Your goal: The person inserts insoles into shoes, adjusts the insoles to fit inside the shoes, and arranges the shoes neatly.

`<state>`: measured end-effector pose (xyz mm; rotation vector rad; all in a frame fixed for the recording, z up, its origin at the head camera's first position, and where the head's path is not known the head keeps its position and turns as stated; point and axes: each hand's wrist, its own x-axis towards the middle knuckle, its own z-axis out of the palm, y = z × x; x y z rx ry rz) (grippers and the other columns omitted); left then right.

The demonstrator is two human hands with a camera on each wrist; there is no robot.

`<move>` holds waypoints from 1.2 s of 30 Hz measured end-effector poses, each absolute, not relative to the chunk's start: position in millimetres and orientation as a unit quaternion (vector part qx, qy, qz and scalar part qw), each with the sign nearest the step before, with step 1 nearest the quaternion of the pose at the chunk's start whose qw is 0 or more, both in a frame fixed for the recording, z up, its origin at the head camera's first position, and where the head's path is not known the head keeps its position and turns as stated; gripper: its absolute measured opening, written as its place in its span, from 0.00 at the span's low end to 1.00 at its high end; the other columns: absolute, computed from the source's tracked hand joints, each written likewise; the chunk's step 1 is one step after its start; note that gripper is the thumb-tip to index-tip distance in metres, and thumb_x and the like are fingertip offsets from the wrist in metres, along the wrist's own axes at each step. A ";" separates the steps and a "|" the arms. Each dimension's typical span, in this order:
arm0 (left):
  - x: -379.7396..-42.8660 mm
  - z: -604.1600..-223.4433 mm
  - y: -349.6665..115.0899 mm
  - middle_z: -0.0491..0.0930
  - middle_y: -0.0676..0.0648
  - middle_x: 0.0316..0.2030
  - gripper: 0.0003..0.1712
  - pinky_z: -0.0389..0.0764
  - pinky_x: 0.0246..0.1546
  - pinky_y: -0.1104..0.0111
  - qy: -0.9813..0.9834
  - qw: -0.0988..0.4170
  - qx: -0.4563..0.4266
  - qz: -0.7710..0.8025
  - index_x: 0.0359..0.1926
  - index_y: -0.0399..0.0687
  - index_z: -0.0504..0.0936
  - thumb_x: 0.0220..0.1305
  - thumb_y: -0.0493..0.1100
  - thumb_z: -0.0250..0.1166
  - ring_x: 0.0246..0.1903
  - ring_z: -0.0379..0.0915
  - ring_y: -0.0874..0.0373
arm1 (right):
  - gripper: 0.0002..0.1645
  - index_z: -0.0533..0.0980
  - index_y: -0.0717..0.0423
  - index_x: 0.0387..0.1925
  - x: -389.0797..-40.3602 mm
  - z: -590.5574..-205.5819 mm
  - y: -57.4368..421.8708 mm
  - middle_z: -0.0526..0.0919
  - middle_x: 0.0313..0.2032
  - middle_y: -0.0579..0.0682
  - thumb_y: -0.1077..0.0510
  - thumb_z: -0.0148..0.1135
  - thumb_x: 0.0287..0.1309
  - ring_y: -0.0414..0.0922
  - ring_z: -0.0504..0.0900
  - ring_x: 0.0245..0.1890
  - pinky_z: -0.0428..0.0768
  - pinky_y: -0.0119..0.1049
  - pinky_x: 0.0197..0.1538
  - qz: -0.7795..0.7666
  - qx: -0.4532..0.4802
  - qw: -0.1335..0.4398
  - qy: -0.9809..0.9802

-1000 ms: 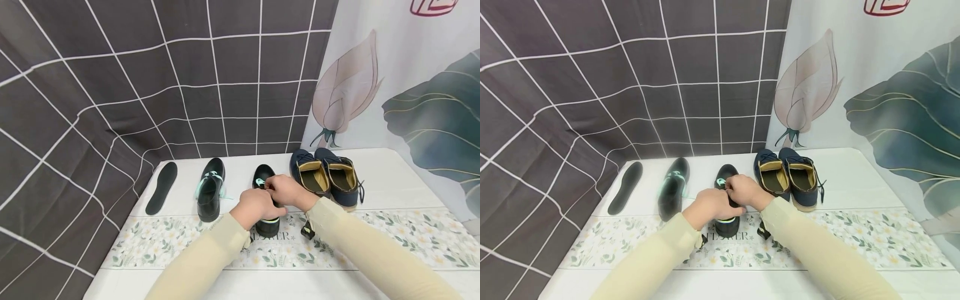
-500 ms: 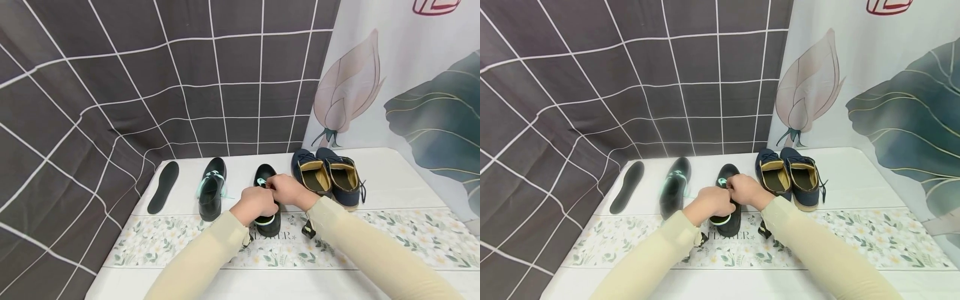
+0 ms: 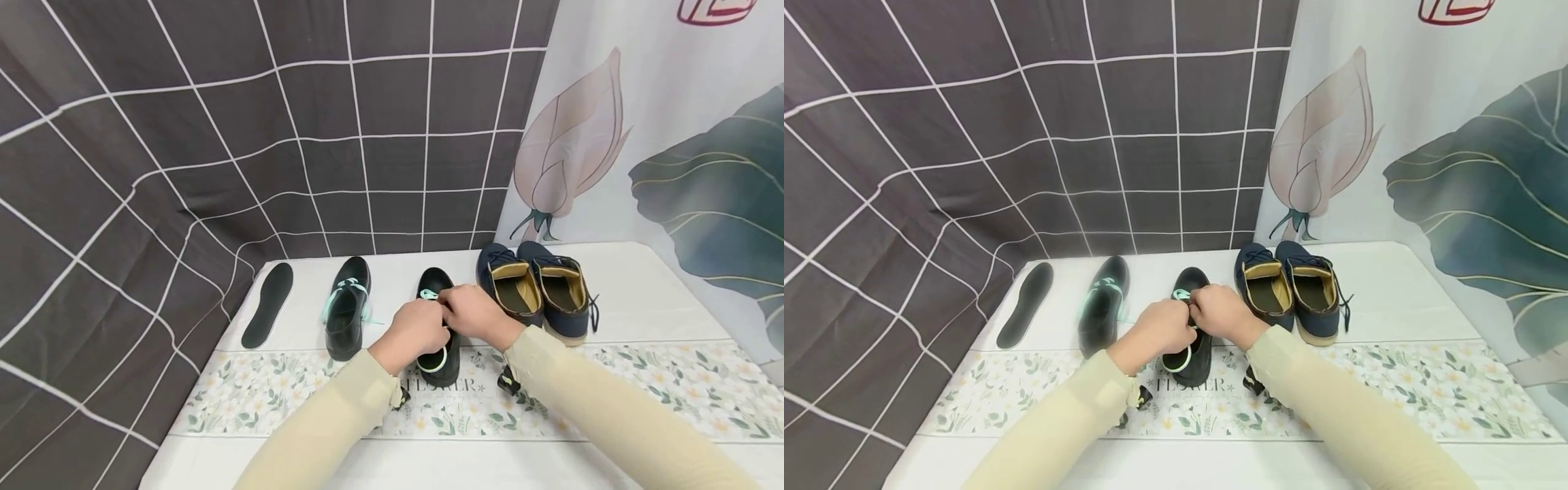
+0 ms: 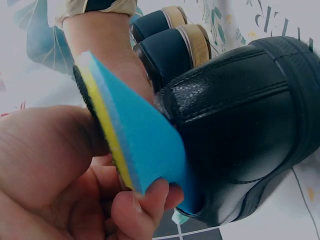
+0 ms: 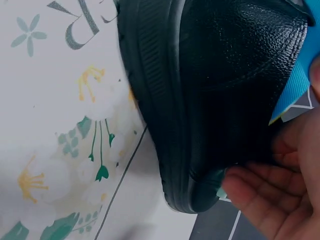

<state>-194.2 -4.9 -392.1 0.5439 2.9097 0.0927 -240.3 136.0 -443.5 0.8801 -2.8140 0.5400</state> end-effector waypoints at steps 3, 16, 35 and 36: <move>-194.5 -394.1 -4.0 0.89 0.48 0.34 0.11 0.81 0.27 0.64 0.981 0.059 0.183 0.034 0.26 0.51 0.84 0.65 0.45 0.62 0.28 0.79 0.56 | 0.13 0.75 0.50 0.25 -240.8 -444.6 137.5 0.72 0.14 0.45 0.56 0.55 0.69 0.41 0.69 0.14 0.69 0.38 0.22 0.156 0.306 0.089 -0.935; -198.9 -399.1 3.1 0.88 0.48 0.29 0.14 0.85 0.27 0.64 0.985 0.010 0.171 0.031 0.23 0.50 0.83 0.66 0.45 0.63 0.26 0.81 0.55 | 0.09 0.73 0.52 0.29 -240.0 -444.3 140.0 0.74 0.16 0.46 0.59 0.56 0.68 0.42 0.72 0.16 0.73 0.41 0.23 0.151 0.318 0.093 -0.931; -187.3 -388.0 4.5 0.77 0.51 0.19 0.11 0.69 0.22 0.66 0.975 0.067 0.188 0.095 0.22 0.52 0.78 0.62 0.42 0.64 0.20 0.71 0.57 | 0.06 0.78 0.51 0.32 -242.2 -441.3 140.3 0.81 0.19 0.47 0.62 0.58 0.64 0.41 0.74 0.17 0.76 0.40 0.25 0.192 0.289 0.069 -0.935; -188.3 -389.6 4.2 0.76 0.51 0.19 0.12 0.69 0.21 0.67 0.976 0.067 0.186 0.095 0.21 0.52 0.77 0.62 0.42 0.64 0.20 0.71 0.57 | 0.06 0.78 0.51 0.31 -241.4 -442.0 139.8 0.81 0.20 0.47 0.62 0.58 0.63 0.42 0.74 0.18 0.75 0.41 0.26 0.190 0.290 0.072 -0.935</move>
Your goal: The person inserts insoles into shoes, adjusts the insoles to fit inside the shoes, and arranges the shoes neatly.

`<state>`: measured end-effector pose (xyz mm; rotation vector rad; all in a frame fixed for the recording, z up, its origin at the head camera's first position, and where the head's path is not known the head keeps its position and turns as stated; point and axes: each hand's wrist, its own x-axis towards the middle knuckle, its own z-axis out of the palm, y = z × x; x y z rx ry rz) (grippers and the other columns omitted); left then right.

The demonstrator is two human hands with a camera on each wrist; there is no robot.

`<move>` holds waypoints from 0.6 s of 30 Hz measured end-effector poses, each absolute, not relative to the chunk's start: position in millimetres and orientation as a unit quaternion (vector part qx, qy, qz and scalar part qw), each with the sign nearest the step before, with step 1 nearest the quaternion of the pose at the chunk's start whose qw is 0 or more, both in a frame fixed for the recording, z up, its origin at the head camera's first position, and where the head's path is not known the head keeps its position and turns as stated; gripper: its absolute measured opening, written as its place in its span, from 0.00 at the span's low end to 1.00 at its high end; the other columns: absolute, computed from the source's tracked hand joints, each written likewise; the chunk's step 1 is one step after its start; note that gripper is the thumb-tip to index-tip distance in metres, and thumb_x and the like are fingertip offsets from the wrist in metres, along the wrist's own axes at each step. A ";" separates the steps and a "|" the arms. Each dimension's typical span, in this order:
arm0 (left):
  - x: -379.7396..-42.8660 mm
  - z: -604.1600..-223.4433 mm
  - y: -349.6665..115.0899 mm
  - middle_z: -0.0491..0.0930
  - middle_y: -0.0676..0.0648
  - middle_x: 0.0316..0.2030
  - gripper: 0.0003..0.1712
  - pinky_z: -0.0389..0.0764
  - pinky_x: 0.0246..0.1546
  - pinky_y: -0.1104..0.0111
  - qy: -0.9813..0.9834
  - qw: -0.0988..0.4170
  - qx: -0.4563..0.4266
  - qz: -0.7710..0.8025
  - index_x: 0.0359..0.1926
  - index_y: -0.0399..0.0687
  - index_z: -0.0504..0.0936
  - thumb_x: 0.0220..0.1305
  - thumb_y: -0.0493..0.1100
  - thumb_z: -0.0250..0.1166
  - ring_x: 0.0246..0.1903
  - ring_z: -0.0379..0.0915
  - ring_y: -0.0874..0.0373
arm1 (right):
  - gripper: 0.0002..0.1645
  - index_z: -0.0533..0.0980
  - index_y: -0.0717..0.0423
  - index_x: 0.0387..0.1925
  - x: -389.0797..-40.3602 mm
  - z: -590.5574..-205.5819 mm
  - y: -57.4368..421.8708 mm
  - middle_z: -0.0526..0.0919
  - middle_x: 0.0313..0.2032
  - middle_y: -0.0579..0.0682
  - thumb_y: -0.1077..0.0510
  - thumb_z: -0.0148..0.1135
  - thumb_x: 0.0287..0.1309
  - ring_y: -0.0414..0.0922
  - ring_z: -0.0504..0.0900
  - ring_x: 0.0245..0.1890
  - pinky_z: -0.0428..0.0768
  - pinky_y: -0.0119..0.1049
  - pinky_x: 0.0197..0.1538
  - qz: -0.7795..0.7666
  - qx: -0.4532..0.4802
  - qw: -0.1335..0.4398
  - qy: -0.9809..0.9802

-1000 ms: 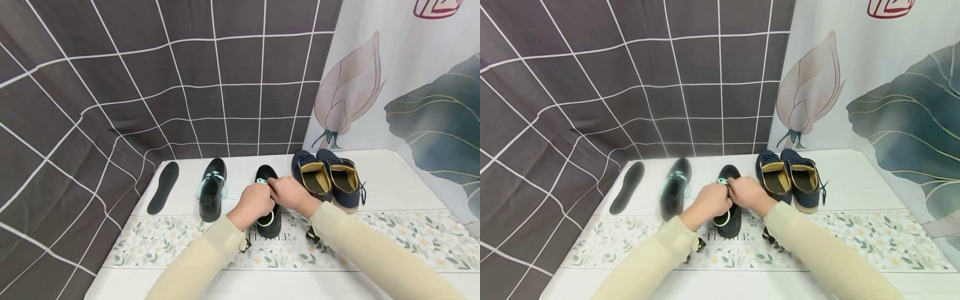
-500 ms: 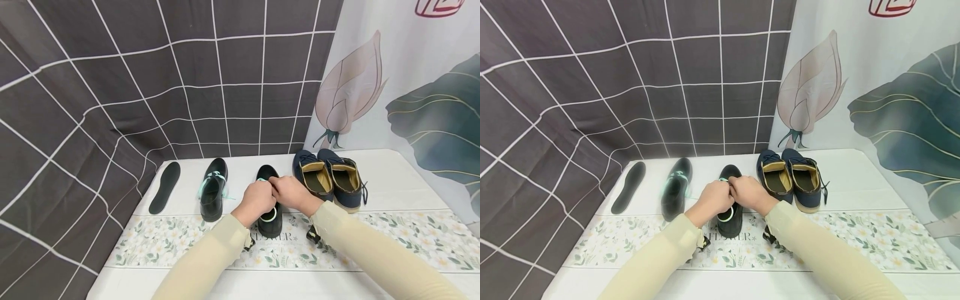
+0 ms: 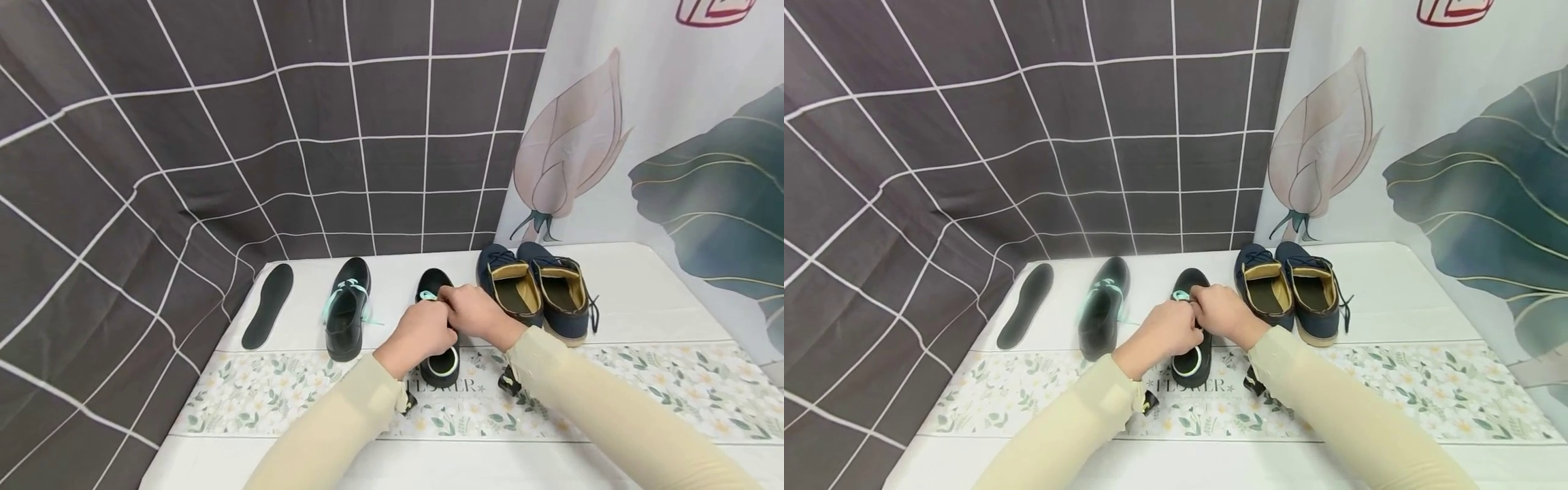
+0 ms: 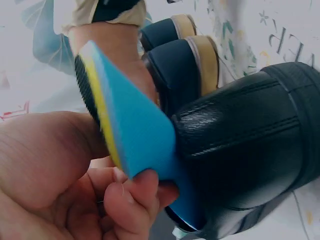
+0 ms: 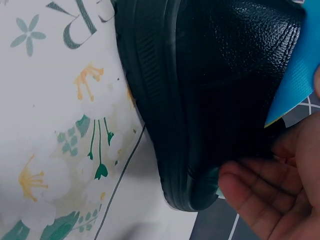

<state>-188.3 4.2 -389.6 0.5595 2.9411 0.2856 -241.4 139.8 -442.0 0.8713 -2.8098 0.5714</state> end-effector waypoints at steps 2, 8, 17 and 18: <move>-190.8 -394.0 2.9 0.73 0.52 0.17 0.16 0.69 0.21 0.68 0.977 0.065 0.181 0.096 0.18 0.52 0.75 0.63 0.42 0.64 0.19 0.70 0.57 | 0.05 0.78 0.51 0.32 -239.3 -444.1 139.0 0.80 0.23 0.47 0.62 0.58 0.64 0.43 0.74 0.21 0.76 0.42 0.28 0.182 0.295 0.082 -0.934; -198.5 -408.1 -0.4 0.70 0.52 0.15 0.20 0.67 0.20 0.69 0.979 0.041 0.164 0.112 0.15 0.53 0.72 0.64 0.42 0.63 0.18 0.69 0.57 | 0.05 0.81 0.53 0.37 -232.3 -452.5 139.7 0.79 0.38 0.52 0.60 0.59 0.68 0.45 0.77 0.30 0.81 0.44 0.32 0.145 0.328 0.137 -0.923; -202.0 -415.5 -0.8 0.79 0.48 0.18 0.18 0.69 0.19 0.69 0.978 0.004 0.167 0.122 0.17 0.51 0.74 0.64 0.42 0.64 0.19 0.71 0.56 | 0.04 0.78 0.53 0.34 -230.7 -453.4 142.8 0.79 0.36 0.48 0.63 0.61 0.65 0.44 0.76 0.29 0.82 0.43 0.29 0.102 0.366 0.204 -0.902; -202.4 -416.4 -1.0 0.79 0.48 0.18 0.18 0.68 0.19 0.69 0.978 0.002 0.166 0.126 0.17 0.51 0.74 0.63 0.42 0.64 0.18 0.71 0.56 | 0.04 0.78 0.53 0.34 -230.5 -453.6 143.3 0.79 0.36 0.49 0.63 0.61 0.65 0.44 0.76 0.29 0.82 0.43 0.28 0.101 0.367 0.206 -0.901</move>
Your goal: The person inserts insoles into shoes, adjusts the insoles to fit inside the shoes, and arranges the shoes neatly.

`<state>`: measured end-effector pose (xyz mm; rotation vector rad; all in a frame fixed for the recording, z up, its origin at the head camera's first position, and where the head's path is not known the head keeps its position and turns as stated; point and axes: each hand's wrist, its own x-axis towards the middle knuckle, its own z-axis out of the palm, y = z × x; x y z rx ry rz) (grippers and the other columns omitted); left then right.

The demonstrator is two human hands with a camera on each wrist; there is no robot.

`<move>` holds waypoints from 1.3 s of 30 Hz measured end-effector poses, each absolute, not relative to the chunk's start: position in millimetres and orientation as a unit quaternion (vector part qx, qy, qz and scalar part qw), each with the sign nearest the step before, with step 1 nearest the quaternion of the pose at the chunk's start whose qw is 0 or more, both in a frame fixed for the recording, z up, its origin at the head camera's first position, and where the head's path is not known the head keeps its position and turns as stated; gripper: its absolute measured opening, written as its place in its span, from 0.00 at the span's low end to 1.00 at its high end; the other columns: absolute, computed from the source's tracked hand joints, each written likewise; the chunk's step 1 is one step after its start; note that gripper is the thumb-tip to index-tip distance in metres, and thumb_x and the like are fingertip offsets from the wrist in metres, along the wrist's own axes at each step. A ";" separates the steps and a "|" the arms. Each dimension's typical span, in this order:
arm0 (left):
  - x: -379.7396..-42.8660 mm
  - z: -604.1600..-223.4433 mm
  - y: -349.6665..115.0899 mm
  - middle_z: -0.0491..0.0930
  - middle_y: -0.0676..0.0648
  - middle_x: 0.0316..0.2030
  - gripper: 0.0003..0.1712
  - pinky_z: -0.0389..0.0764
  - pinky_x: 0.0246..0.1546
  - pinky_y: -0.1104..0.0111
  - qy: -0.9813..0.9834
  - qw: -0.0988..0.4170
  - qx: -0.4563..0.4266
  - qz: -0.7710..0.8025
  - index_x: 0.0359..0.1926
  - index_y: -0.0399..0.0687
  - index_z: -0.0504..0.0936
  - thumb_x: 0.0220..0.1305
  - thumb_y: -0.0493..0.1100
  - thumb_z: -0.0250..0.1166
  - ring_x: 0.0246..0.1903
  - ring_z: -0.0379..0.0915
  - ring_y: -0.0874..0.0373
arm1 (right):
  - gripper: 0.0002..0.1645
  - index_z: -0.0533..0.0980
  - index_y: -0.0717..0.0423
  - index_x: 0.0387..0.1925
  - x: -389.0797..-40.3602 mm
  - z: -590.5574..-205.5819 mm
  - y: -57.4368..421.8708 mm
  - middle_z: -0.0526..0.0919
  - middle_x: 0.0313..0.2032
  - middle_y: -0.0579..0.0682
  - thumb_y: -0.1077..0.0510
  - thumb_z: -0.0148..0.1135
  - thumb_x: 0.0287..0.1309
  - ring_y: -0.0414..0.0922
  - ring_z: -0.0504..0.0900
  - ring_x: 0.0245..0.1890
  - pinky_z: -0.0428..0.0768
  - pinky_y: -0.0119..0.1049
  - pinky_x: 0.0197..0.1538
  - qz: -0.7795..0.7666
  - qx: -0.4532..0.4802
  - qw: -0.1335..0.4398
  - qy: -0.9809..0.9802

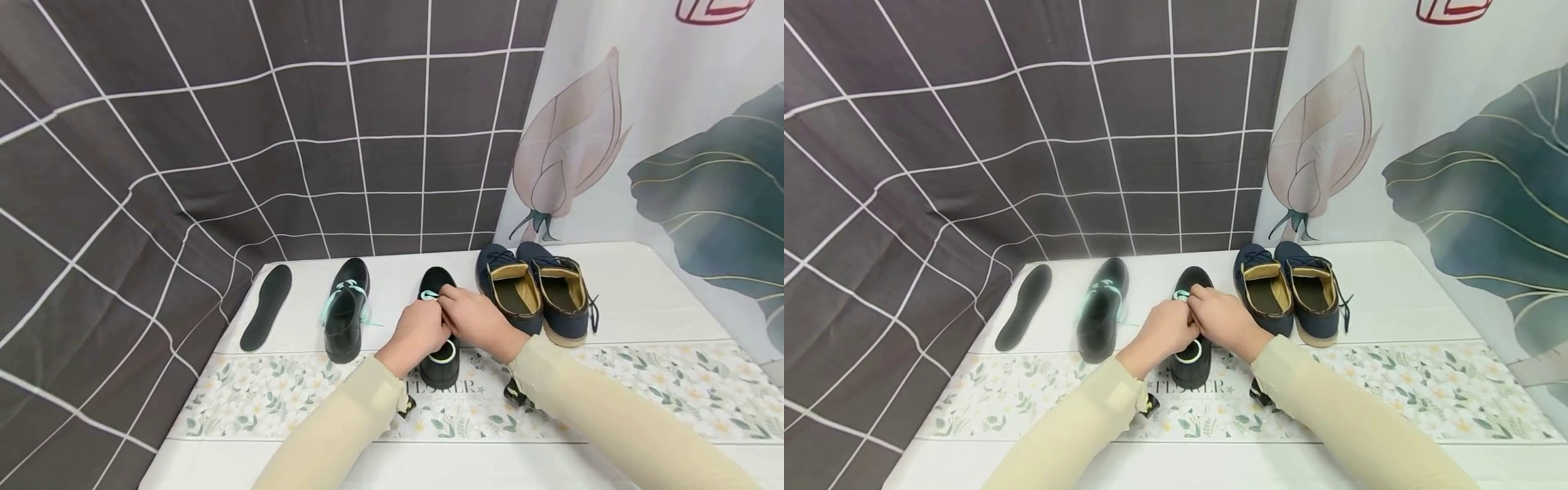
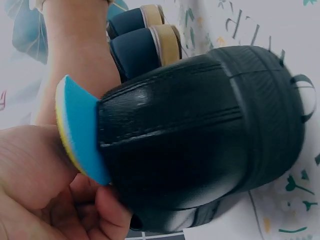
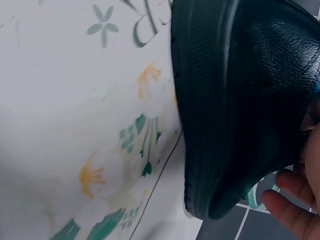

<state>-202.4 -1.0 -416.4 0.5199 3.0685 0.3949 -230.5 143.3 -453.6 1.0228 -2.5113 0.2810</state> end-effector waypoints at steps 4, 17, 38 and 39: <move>-202.2 -417.1 -3.7 0.70 0.52 0.12 0.22 0.64 0.17 0.70 0.979 0.013 0.152 0.138 0.12 0.53 0.69 0.62 0.42 0.64 0.15 0.68 0.57 | 0.06 0.79 0.56 0.44 -226.9 -455.9 145.4 0.80 0.41 0.53 0.60 0.58 0.70 0.46 0.79 0.33 0.84 0.45 0.33 0.127 0.357 0.171 -0.910; -208.2 -404.3 -7.3 0.88 0.45 0.31 0.17 0.76 0.24 0.65 0.980 0.088 0.156 0.089 0.34 0.44 0.87 0.63 0.54 0.66 0.25 0.77 0.54 | 0.36 0.57 0.70 0.72 -211.0 -449.0 150.8 0.85 0.39 0.57 0.50 0.48 0.74 0.41 0.77 0.22 0.75 0.38 0.29 0.239 0.173 -0.082 -0.952; -193.8 -394.8 -0.2 0.61 0.57 0.07 0.31 0.67 0.19 0.69 0.975 0.087 0.187 0.086 0.06 0.56 0.65 0.63 0.48 0.67 0.16 0.68 0.59 | 0.33 0.50 0.73 0.75 -209.7 -454.5 156.7 0.78 0.31 0.54 0.57 0.36 0.77 0.45 0.77 0.32 0.76 0.45 0.42 0.246 0.212 -0.110 -0.939; -194.6 -396.2 0.0 0.59 0.57 0.06 0.31 0.66 0.18 0.69 0.975 0.081 0.188 0.087 0.06 0.56 0.64 0.63 0.48 0.67 0.15 0.67 0.59 | 0.33 0.50 0.73 0.75 -209.7 -454.3 156.8 0.78 0.31 0.53 0.57 0.36 0.77 0.45 0.77 0.32 0.76 0.46 0.43 0.249 0.213 -0.110 -0.938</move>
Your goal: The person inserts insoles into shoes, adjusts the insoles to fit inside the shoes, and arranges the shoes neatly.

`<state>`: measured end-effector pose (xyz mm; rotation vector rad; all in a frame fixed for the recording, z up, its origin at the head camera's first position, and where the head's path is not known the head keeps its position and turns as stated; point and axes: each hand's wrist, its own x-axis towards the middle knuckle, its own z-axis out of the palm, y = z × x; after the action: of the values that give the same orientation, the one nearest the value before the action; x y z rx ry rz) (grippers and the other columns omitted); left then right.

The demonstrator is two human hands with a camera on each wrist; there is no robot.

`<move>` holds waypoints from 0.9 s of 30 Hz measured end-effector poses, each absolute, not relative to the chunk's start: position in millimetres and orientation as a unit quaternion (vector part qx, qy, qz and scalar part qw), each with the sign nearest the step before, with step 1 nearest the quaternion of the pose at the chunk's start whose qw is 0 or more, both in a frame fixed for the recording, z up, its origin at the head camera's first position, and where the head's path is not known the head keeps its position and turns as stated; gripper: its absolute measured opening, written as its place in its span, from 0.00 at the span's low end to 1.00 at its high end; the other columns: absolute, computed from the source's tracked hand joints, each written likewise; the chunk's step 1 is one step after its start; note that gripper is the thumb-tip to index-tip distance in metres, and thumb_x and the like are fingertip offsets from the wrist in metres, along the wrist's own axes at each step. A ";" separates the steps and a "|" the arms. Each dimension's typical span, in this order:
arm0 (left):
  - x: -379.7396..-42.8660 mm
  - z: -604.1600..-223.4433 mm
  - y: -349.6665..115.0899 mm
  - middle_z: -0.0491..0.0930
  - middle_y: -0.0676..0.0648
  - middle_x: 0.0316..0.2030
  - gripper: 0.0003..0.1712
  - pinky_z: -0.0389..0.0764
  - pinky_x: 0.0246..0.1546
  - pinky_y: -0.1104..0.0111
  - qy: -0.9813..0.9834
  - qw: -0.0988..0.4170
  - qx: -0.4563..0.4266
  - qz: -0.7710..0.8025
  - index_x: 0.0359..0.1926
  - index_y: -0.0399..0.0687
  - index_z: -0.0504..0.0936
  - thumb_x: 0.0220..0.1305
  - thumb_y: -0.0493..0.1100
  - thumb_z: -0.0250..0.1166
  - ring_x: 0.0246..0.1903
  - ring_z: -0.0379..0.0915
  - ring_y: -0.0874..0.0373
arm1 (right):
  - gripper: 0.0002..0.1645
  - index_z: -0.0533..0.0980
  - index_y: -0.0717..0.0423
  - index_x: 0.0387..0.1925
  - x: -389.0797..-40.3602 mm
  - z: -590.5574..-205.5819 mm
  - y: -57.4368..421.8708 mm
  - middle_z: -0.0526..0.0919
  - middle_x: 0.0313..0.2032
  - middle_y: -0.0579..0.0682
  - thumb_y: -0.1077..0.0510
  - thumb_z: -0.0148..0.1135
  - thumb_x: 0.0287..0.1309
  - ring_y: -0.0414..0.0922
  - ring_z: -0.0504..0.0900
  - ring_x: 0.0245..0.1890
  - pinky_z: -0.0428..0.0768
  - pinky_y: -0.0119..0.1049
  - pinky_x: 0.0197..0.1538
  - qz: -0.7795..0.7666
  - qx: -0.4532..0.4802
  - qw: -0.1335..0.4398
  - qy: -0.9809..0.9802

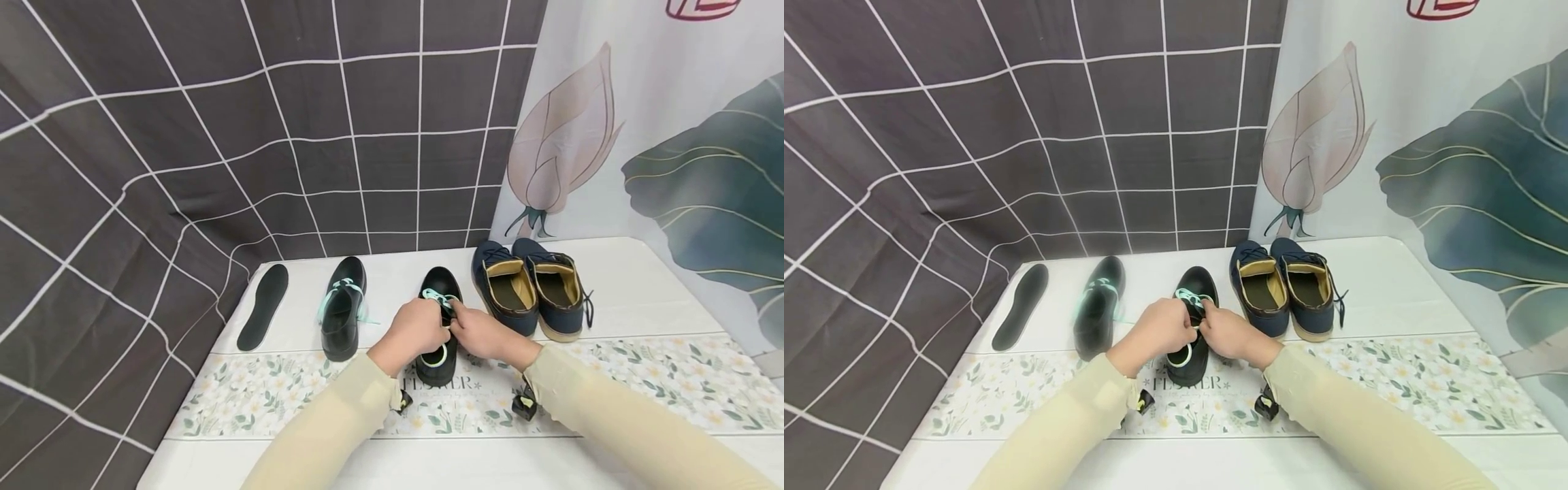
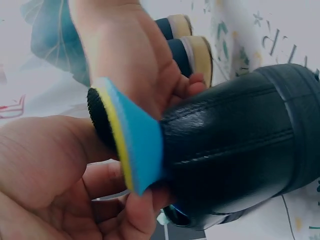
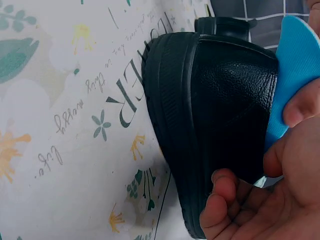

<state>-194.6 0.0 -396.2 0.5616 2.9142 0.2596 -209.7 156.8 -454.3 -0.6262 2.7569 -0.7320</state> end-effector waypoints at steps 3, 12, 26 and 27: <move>-196.9 -398.7 3.4 0.67 0.55 0.10 0.25 0.67 0.18 0.69 0.977 0.073 0.183 0.079 0.10 0.53 0.72 0.63 0.47 0.67 0.17 0.69 0.58 | 0.32 0.50 0.72 0.75 -209.9 -454.1 158.7 0.78 0.30 0.53 0.58 0.35 0.77 0.45 0.77 0.30 0.75 0.46 0.42 -0.260 -0.216 0.117 0.934; -199.0 -405.7 2.0 0.89 0.45 0.31 0.14 0.78 0.23 0.66 0.982 0.074 0.153 0.079 0.37 0.43 0.87 0.62 0.50 0.68 0.25 0.79 0.54 | 0.33 0.53 0.69 0.74 -210.6 -453.5 158.6 0.83 0.39 0.57 0.58 0.41 0.73 0.44 0.77 0.28 0.76 0.42 0.37 -0.269 -0.200 0.105 0.936; -191.9 -404.2 -3.2 0.72 0.51 0.16 0.21 0.66 0.18 0.68 0.979 0.064 0.167 0.103 0.13 0.53 0.70 0.62 0.46 0.65 0.19 0.70 0.55 | 0.09 0.83 0.49 0.27 -218.3 -434.3 138.5 0.84 0.27 0.51 0.50 0.70 0.58 0.48 0.78 0.22 0.80 0.46 0.22 -0.034 -0.286 -0.095 0.953; -191.9 -404.3 -3.2 0.73 0.51 0.17 0.20 0.66 0.18 0.67 0.979 0.061 0.165 0.104 0.14 0.53 0.71 0.62 0.46 0.64 0.19 0.70 0.55 | 0.11 0.80 0.49 0.22 -219.3 -433.6 136.5 0.83 0.24 0.51 0.51 0.71 0.57 0.48 0.77 0.19 0.80 0.47 0.20 -0.016 -0.289 -0.113 0.951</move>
<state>-191.9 -3.2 -404.3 0.5000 2.9604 0.3154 -219.3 136.5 -433.6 -0.9789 3.2217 -0.0532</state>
